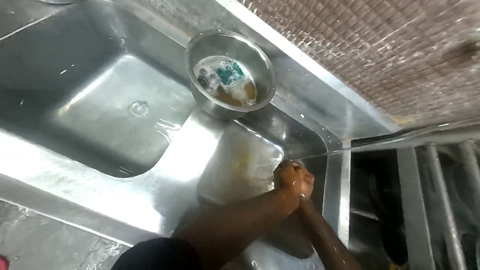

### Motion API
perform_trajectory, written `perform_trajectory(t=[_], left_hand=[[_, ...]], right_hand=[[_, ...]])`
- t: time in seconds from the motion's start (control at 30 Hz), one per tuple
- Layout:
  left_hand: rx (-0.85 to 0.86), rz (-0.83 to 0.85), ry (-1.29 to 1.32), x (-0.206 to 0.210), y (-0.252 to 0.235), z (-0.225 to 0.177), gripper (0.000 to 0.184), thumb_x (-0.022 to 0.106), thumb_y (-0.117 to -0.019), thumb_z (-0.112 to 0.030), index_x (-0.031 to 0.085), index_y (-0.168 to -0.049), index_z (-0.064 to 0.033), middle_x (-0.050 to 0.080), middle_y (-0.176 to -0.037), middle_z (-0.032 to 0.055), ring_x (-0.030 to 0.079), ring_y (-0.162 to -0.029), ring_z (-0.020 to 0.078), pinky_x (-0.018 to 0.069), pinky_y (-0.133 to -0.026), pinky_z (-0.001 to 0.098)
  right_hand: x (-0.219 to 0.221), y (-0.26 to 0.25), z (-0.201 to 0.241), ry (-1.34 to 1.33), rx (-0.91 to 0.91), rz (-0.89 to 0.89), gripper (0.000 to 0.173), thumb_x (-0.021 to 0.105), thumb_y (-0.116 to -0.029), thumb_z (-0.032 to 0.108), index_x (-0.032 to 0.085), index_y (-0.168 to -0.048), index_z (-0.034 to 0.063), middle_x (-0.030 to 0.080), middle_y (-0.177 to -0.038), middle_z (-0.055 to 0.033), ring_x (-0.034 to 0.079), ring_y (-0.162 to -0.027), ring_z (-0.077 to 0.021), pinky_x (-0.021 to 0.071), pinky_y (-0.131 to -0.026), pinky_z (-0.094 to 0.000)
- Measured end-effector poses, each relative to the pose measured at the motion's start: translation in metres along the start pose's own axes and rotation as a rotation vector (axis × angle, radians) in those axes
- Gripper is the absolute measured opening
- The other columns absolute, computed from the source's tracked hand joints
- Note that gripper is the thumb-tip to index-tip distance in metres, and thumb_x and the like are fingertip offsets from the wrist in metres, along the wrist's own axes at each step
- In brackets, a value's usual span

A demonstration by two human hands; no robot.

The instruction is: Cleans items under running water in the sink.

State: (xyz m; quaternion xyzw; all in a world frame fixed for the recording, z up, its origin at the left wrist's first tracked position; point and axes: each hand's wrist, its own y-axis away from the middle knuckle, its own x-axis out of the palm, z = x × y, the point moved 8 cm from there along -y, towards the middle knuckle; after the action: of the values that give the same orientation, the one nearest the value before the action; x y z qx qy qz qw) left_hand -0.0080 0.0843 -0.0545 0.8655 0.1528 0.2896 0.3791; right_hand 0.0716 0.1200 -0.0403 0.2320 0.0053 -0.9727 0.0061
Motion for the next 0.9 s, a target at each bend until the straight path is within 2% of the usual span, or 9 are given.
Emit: perform_trajectory(t=[0.07,0.17,0.23,0.3,0.43,0.5,0.6,0.77,0.9], left_hand=[[-0.048,0.019,0.138,-0.006,-0.013,0.008,0.059,0.024,-0.1132,-0.044,0.056,-0.139,-0.0012,0.058,-0.139,0.0227,0.054,-0.129,0.0353,0.0415,-0.107,0.0562],[-0.162,0.075,0.342,-0.017,-0.024,0.010,0.076,0.020,-0.1048,-0.068,0.039,-0.155,-0.0144,0.043,-0.155,0.0175,0.042,-0.140,0.0370,0.0357,-0.108,0.0652],[-0.162,0.046,0.376,-0.035,-0.029,0.004,0.074,0.025,-0.1056,-0.066,0.032,-0.159,-0.0157,0.033,-0.162,0.0171,0.034,-0.147,0.0410,0.0340,-0.108,0.0713],[-0.179,0.012,0.359,-0.054,-0.035,0.008,0.067,0.036,-0.1080,-0.057,0.031,-0.159,-0.0135,0.031,-0.164,0.0178,0.032,-0.148,0.0417,0.0349,-0.107,0.0714],[-0.208,0.050,0.318,-0.079,-0.045,0.015,0.059,0.044,-0.1086,-0.047,0.042,-0.152,-0.0077,0.041,-0.157,0.0178,0.041,-0.142,0.0376,0.0406,-0.105,0.0635],[-0.214,0.059,0.308,-0.087,-0.046,0.016,0.051,0.043,-0.1096,-0.042,0.048,-0.146,-0.0064,0.049,-0.149,0.0173,0.051,-0.131,0.0338,0.0455,-0.099,0.0558],[-0.215,0.058,0.317,-0.096,-0.047,0.011,0.044,0.042,-0.1105,-0.037,0.055,-0.138,-0.0054,0.060,-0.134,0.0144,0.060,-0.114,0.0265,0.0491,-0.088,0.0445],[-0.231,0.083,0.305,-0.101,-0.048,0.009,0.036,0.043,-0.1108,-0.032,0.061,-0.128,-0.0056,0.067,-0.116,0.0102,0.063,-0.095,0.0203,0.0495,-0.077,0.0370],[-0.222,0.130,0.280,-0.093,-0.051,0.016,0.033,0.043,-0.1105,-0.029,0.060,-0.127,-0.0056,0.068,-0.106,0.0085,0.062,-0.081,0.0157,0.0489,-0.068,0.0305]], right_hand=[[0.013,-0.009,-0.006,0.036,0.083,0.097,0.026,0.048,-0.1012,0.011,0.068,-0.087,0.0028,0.064,-0.074,0.0049,0.061,-0.070,0.0001,0.0540,-0.069,-0.0225],[0.033,-0.040,0.012,-0.006,0.292,0.170,0.032,0.047,-0.1081,0.028,0.067,-0.094,0.0070,0.062,-0.071,-0.0023,0.055,-0.056,-0.0116,0.0478,-0.051,-0.0306],[0.045,-0.070,0.065,-0.072,0.142,0.241,0.029,0.045,-0.1086,0.031,0.064,-0.115,0.0099,0.066,-0.083,-0.0017,0.056,-0.056,-0.0095,0.0488,-0.049,-0.0268],[0.065,-0.094,0.129,-0.086,-0.102,0.308,0.035,0.051,-0.1042,0.030,0.056,-0.134,0.0107,0.068,-0.105,-0.0043,0.064,-0.073,-0.0111,0.0562,-0.062,-0.0297],[0.150,-0.120,0.217,0.116,-0.625,0.512,0.044,0.068,-0.0919,0.017,0.057,-0.132,0.0030,0.066,-0.119,-0.0099,0.067,-0.099,-0.0132,0.0586,-0.086,-0.0349],[0.203,-0.124,0.215,0.455,-0.784,0.736,0.048,0.074,-0.0885,0.023,0.063,-0.133,0.0089,0.061,-0.133,-0.0144,0.061,-0.120,-0.0258,0.0513,-0.102,-0.0506],[0.251,-0.122,0.181,1.084,-0.649,1.082,0.051,0.075,-0.0916,0.046,0.064,-0.140,0.0314,0.045,-0.158,-0.0116,0.033,-0.149,-0.0410,0.0261,-0.114,-0.0715],[0.272,-0.129,0.160,1.196,-0.502,1.163,0.052,0.084,-0.0844,0.019,0.067,-0.133,0.0211,0.050,-0.147,-0.0224,0.049,-0.134,-0.0441,0.0448,-0.105,-0.0638],[0.288,-0.125,0.142,1.393,-0.454,1.096,0.064,0.077,-0.0875,0.011,0.055,-0.147,0.0202,0.038,-0.155,-0.0300,0.053,-0.126,-0.0540,0.0489,-0.095,-0.0700]])
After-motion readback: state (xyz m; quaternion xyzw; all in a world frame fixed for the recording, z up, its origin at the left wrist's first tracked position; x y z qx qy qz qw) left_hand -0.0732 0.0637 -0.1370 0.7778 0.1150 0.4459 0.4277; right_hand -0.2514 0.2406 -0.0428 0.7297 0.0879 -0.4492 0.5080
